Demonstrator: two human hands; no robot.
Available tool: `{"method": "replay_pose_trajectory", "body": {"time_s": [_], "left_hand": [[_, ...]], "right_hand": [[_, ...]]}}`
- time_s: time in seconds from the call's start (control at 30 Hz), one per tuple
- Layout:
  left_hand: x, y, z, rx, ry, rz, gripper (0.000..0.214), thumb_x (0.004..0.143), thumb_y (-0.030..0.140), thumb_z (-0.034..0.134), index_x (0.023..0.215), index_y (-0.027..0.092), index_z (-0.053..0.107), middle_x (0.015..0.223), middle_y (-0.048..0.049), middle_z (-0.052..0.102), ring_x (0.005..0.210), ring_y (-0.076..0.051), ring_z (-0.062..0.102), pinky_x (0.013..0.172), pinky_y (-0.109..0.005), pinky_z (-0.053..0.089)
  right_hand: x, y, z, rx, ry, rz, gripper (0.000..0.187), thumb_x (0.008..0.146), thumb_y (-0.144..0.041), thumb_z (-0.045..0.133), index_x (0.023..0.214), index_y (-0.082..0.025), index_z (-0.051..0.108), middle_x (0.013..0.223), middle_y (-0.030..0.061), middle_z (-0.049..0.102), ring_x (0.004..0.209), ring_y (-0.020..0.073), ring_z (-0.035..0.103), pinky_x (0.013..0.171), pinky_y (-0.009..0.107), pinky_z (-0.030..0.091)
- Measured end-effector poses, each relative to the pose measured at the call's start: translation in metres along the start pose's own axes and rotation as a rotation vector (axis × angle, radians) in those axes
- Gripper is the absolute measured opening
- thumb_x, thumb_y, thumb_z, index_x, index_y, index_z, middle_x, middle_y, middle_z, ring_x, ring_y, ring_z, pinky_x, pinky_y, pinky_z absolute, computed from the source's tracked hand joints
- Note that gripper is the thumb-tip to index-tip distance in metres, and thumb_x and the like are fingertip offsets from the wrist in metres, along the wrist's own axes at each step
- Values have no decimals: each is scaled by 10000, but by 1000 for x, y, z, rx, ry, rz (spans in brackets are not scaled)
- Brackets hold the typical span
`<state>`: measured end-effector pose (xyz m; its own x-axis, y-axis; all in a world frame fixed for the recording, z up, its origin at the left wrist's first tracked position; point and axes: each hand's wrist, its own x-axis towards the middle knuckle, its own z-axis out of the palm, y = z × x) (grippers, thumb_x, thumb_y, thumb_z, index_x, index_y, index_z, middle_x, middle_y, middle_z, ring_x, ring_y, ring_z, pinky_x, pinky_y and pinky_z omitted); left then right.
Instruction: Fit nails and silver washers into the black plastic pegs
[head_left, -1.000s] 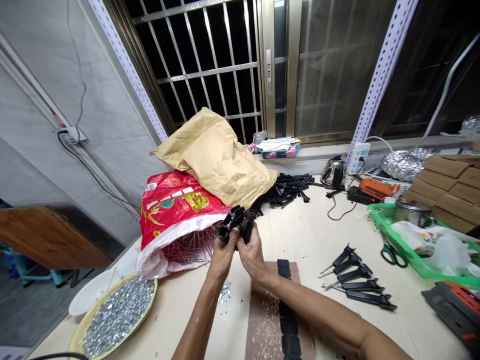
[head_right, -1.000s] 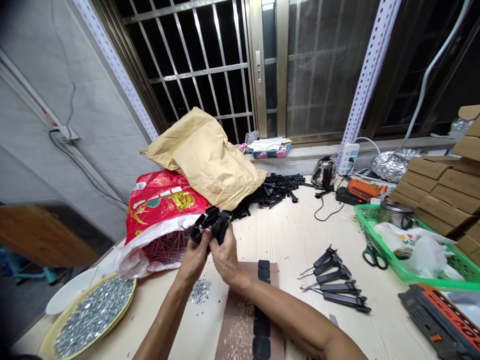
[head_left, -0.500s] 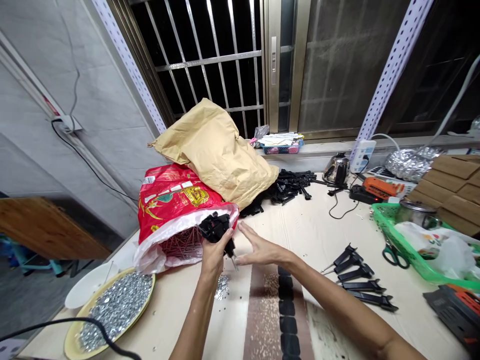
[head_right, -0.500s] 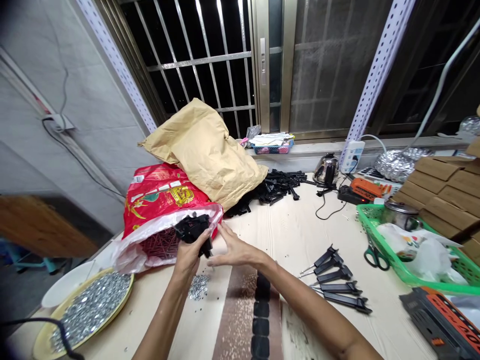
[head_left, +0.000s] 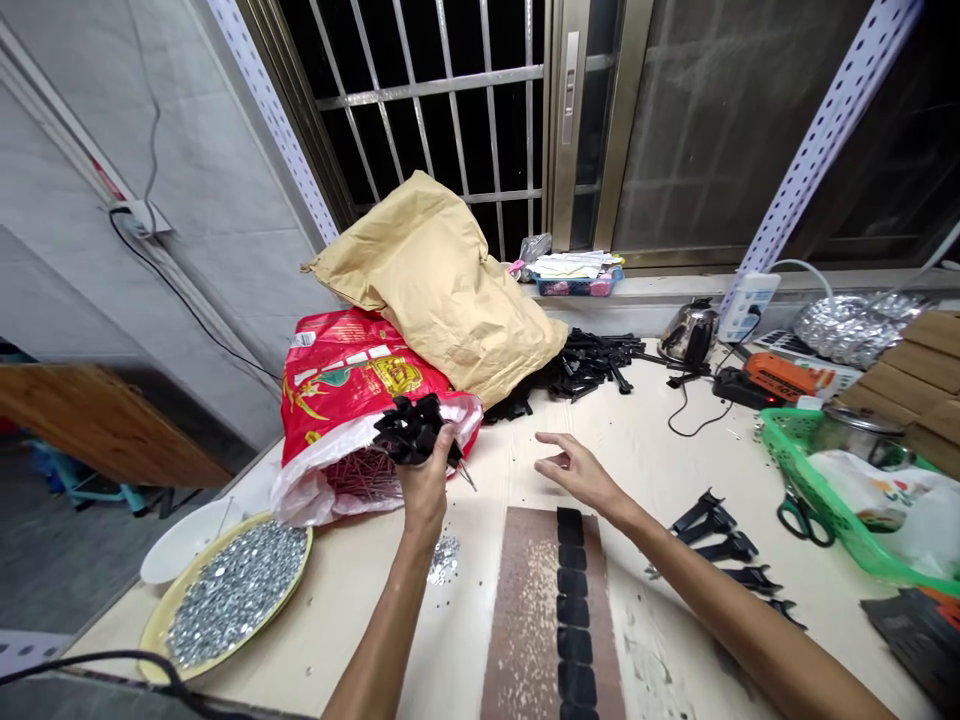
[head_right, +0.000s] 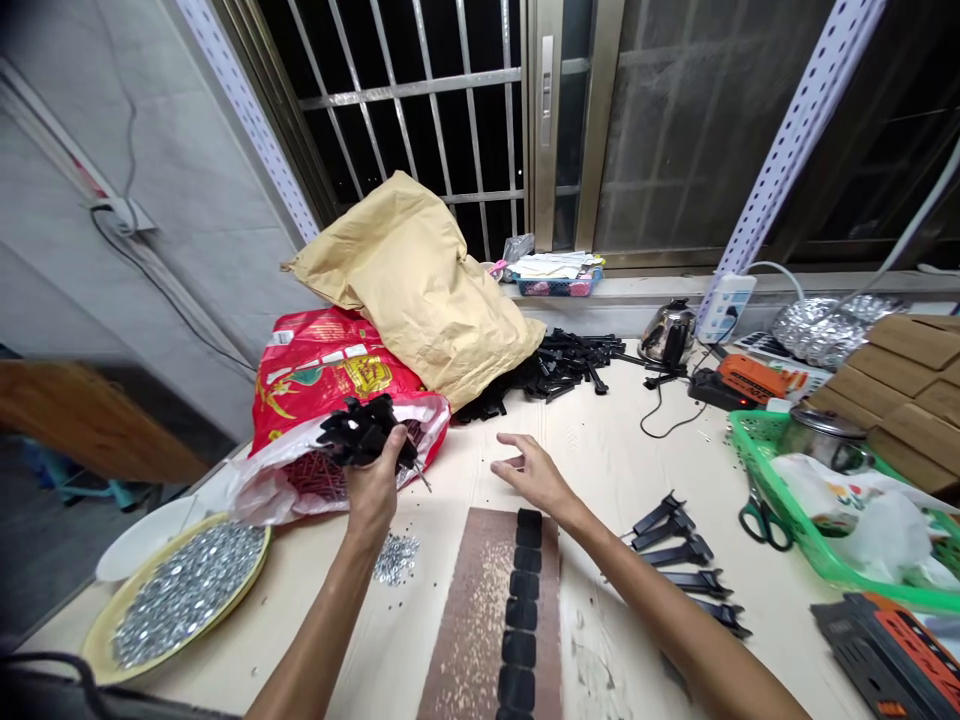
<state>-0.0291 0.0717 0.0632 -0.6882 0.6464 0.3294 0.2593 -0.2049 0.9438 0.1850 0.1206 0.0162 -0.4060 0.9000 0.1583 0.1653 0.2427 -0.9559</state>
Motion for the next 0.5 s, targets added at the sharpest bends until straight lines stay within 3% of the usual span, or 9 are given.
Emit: {"method": "replay_pose_trajectory", "body": {"time_s": [0.2,0.37,0.43,0.5], "left_hand": [[-15,0,9,10,-134,59,349,605,351,786,878,155,693,898,-68,719,918,-254,655,832,-351,508],[-2,-16,15,-38,-81,-39,436,642,400,751,995,157,670,964,-80,707,904,-230,653,820,-351,508],[5,-30,19,-6,-194,-73,427,676,451,702,956,131,663,887,-88,706,817,-231,659,738,-353,523],[9,-47,25,158,-385,-91,406,682,442,681,917,113,650,835,-91,699,766,-231,656,687,-339,519]], "right_hand": [[-4,8,-11,-77,80,-4,317,814,-330,588,1097,-190,618,1173,88,571,798,140,620,775,307,494],[-9,16,-17,-88,106,34,267,825,-326,567,1034,-178,642,1124,82,582,727,128,641,706,285,496],[-10,16,-19,-71,113,57,258,831,-332,558,1014,-172,646,1116,84,580,715,129,653,663,269,500],[-9,14,-19,-47,125,61,246,833,-329,556,996,-171,650,1107,82,582,715,130,662,650,260,504]]}}
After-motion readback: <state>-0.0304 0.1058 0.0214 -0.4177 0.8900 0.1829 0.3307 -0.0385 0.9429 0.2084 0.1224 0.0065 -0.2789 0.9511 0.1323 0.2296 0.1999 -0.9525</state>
